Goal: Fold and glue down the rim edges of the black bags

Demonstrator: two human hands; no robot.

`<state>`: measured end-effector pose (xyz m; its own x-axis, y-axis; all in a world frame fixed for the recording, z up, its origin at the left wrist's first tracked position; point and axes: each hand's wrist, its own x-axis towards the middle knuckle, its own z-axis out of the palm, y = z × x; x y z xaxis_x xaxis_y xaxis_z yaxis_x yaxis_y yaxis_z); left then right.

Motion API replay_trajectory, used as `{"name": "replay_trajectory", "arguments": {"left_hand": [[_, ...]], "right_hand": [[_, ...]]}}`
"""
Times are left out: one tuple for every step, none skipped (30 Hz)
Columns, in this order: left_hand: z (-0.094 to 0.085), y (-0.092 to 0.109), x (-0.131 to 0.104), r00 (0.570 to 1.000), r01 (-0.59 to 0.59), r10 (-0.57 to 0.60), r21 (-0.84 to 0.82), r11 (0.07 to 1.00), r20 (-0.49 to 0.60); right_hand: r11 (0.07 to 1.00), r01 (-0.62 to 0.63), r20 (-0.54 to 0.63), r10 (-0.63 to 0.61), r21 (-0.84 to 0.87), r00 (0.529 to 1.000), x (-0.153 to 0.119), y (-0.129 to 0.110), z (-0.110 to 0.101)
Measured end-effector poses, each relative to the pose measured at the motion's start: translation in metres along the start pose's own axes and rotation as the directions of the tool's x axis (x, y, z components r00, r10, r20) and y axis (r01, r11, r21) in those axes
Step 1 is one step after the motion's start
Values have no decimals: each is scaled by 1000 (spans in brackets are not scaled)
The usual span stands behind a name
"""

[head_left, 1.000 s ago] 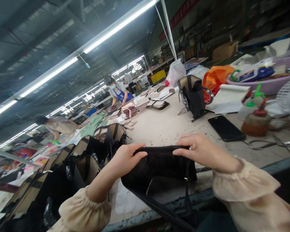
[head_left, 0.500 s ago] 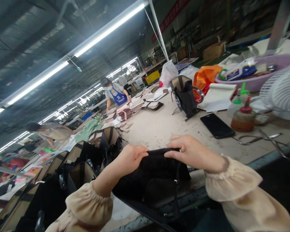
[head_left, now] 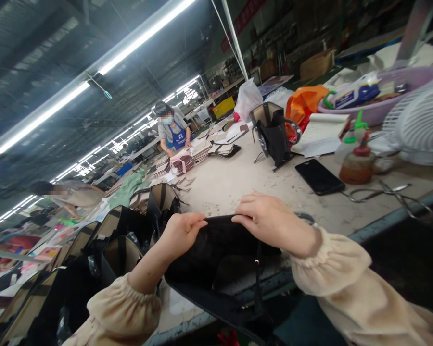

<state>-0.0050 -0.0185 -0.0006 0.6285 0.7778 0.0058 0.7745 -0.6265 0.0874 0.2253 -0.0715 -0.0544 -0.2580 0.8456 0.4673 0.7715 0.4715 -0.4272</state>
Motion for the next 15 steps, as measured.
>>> {"name": "replay_trajectory", "arguments": {"left_hand": [[0, 0, 0, 1000, 2, -2, 3, 1000, -5], [0, 0, 0, 1000, 6, -5, 4, 1000, -9], [0, -1, 0, 1000, 9, -9, 3, 1000, -11], [-2, -1, 0, 1000, 11, -11, 2, 1000, -11], [-3, 0, 1, 1000, 12, -12, 0, 1000, -1], [-5, 1, 2, 1000, 13, -13, -2, 1000, 18], [-7, 3, 3, 999, 11, -10, -7, 1000, 47], [-9, 5, 5, 997, 5, -3, -18, 1000, 77], [-11, 8, 8, 994, -7, 10, -33, 999, 107], [-12, 11, 11, 992, -15, 21, -44, 999, 125], [-12, 14, 15, 992, -16, 22, -45, 999, 125], [-11, 16, 19, 994, -7, 11, -40, 999, 112], [-9, 16, 22, 996, 11, -8, -38, 999, 93], [-8, 16, 24, 997, 38, -34, -52, 998, 74], [-6, 14, 25, 996, 74, -68, -92, 993, 62]], "right_hand": [[1000, -1, -7, 1, -17, 1000, 1, -2, 1], [999, 2, -16, -2, -32, 1000, 1, -3, 1], [999, 4, -27, -5, -45, 1000, 2, -4, 2], [998, 3, -36, -5, -56, 999, 2, -4, 2], [998, -1, -42, -2, -65, 999, 2, -3, 2], [998, -1, -41, -2, -67, 999, 2, -3, 2], [998, -2, -38, -1, -67, 999, 3, -2, 2], [998, -6, -37, 3, -64, 999, 3, -1, 3], [998, -18, -39, 15, -62, 999, 3, 0, 4], [998, -37, -43, 34, -58, 998, 3, 0, 6], [997, -60, -46, 57, -48, 997, 3, 1, 6], [996, -80, -47, 78, -28, 996, 2, 2, 7], [996, -94, -48, 94, 4, 994, 2, 2, 5], [994, -97, -52, 99, 45, 994, 0, 3, 3], [992, -91, -69, 97, 93, 993, -2, 4, -2]]}}
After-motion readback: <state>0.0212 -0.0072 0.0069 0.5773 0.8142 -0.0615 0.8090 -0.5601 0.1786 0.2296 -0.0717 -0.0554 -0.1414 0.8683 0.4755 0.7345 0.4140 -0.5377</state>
